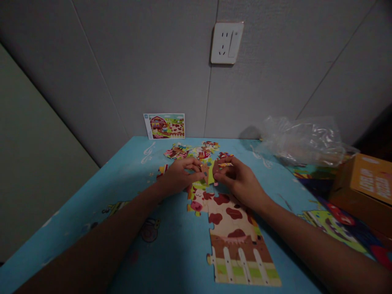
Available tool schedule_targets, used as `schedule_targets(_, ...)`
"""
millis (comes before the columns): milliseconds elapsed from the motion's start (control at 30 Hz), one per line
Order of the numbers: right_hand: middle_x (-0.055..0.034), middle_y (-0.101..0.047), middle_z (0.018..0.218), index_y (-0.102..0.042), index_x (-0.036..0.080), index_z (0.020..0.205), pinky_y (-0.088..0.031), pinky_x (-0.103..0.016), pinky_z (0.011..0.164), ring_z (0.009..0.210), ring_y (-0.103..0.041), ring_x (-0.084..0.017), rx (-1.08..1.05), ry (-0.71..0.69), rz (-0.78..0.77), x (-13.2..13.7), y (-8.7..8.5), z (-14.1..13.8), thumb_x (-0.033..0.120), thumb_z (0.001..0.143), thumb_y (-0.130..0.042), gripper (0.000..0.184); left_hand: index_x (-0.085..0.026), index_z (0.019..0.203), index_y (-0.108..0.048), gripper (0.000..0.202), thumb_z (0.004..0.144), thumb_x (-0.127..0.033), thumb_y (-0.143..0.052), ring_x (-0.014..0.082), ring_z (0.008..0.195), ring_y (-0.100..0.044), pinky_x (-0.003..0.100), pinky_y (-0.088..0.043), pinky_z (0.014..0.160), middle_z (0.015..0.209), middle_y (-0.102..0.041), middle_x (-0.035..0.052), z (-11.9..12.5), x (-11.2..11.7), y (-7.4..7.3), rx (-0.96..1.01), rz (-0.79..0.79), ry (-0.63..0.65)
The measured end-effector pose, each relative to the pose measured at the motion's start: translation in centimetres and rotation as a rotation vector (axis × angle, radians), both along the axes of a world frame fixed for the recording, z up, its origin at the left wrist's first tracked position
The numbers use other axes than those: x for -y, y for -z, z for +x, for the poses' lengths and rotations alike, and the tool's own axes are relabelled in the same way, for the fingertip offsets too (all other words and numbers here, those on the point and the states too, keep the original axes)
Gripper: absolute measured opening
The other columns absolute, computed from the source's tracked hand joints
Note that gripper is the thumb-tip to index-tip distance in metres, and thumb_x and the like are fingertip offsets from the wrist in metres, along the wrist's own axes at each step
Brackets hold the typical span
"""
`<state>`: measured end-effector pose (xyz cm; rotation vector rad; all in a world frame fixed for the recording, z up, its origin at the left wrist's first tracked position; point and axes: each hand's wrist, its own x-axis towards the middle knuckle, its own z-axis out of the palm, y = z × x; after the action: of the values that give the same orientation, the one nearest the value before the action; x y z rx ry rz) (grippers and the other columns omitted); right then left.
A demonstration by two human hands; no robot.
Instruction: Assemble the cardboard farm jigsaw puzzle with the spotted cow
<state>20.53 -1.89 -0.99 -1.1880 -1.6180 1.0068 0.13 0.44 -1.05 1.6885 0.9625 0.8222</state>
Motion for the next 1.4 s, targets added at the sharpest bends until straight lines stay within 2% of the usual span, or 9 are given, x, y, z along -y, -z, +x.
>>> schedule_targets(100,0.0019,-0.066,0.064,-0.047,0.021,0.104,-0.037,-0.025,0.048,0.049,-0.052,-0.012,-0.047,-0.016,-0.049,0.4,-0.1,-0.2,0.035,0.079,-0.063,0.033,-0.015,0.088,-0.053,0.029,0.075,-0.035,-0.068,0.0056,0.039,-0.055,0.016,-0.040,0.036,0.078,-0.062,-0.0013,0.2,0.4,0.0,-0.031,-0.048,0.080)
schedule_targets(200,0.0019,-0.065,0.066,-0.048,0.021,0.105,-0.030,-0.023,0.042,0.041,-0.042,-0.008,-0.027,-0.064,-0.066,0.5,0.1,-0.2,0.035,0.083,-0.059,0.029,-0.015,0.089,-0.055,0.022,0.077,-0.032,-0.062,0.0048,0.036,-0.049,0.017,-0.035,0.035,0.073,-0.060,-0.0028,0.3,0.6,-0.4,-0.071,-0.015,0.050)
schedule_targets(367,0.0008,-0.062,0.076,-0.049,0.020,0.111,-0.034,-0.024,0.047,0.051,-0.048,-0.009,-0.091,0.004,0.042,0.0,0.4,0.1,0.035,0.080,-0.064,0.038,-0.013,0.077,-0.062,0.019,0.078,-0.030,-0.055,0.0047,0.040,-0.035,0.017,-0.027,0.040,0.049,-0.042,-0.0078,0.1,0.6,-1.1,-0.106,0.087,0.068)
schedule_targets(467,0.0025,-0.058,0.068,-0.053,0.019,0.107,-0.034,-0.024,0.047,0.052,-0.048,-0.010,-0.121,0.016,0.034,-0.2,0.3,0.1,0.036,0.079,-0.065,0.035,-0.013,0.071,-0.062,0.021,0.077,-0.032,-0.055,0.0062,0.043,-0.033,0.019,-0.025,0.043,0.045,-0.032,-0.0080,-0.1,0.6,-1.3,-0.124,0.118,0.066)
schedule_targets(633,-0.0018,-0.063,0.064,-0.057,0.017,0.081,-0.032,-0.024,0.046,0.048,-0.046,-0.008,-0.076,-0.133,-0.090,0.2,0.1,-0.2,0.032,0.076,-0.066,0.018,-0.015,0.058,-0.053,0.029,0.076,-0.037,-0.053,0.0070,0.044,-0.037,0.020,-0.026,0.043,0.046,-0.040,-0.0052,-0.3,0.4,-1.4,-0.122,0.101,0.056)
schedule_targets(833,0.0023,-0.059,0.053,-0.056,0.017,0.076,-0.027,-0.021,0.040,0.041,-0.042,-0.006,-0.056,-0.275,-0.210,0.9,-0.3,-0.8,0.030,0.072,-0.068,0.019,-0.015,0.054,-0.052,0.033,0.074,-0.041,-0.055,0.0069,0.045,-0.037,0.019,-0.027,0.043,0.047,-0.040,-0.0048,-0.6,0.0,-1.3,-0.135,0.107,0.063)
schedule_targets(1033,0.0026,-0.059,0.050,-0.055,0.017,0.074,-0.026,-0.019,0.039,0.037,-0.039,-0.005,-0.012,-0.311,-0.228,1.1,-0.5,-0.6,0.029,0.072,-0.068,0.018,-0.012,0.061,-0.059,0.032,0.076,-0.041,-0.060,0.0068,0.045,-0.040,0.018,-0.028,0.043,0.048,-0.047,-0.0035,-0.6,0.1,-1.0,-0.182,0.061,0.095)
schedule_targets(1267,0.0015,-0.059,0.049,-0.055,0.017,0.079,-0.029,-0.020,0.041,0.040,-0.045,-0.008,-0.013,-0.270,-0.166,1.0,-0.5,-0.4,0.034,0.075,-0.066,0.020,-0.011,0.072,-0.066,0.030,0.079,-0.039,-0.060,0.0054,0.042,-0.039,0.016,-0.028,0.042,0.047,-0.047,-0.0046,-1.0,0.5,-1.3,-0.236,-0.029,0.326)
schedule_targets(1400,0.0022,-0.055,0.051,-0.058,0.015,0.076,-0.027,-0.021,0.041,0.042,-0.042,-0.006,0.088,-0.307,-0.157,1.2,-0.6,-0.5,0.035,0.078,-0.064,0.020,-0.010,0.078,-0.070,0.030,0.080,-0.038,-0.059,0.0056,0.042,-0.041,0.016,-0.029,0.042,0.047,-0.047,-0.0046,-1.1,0.7,-1.4,-0.251,-0.012,0.376)
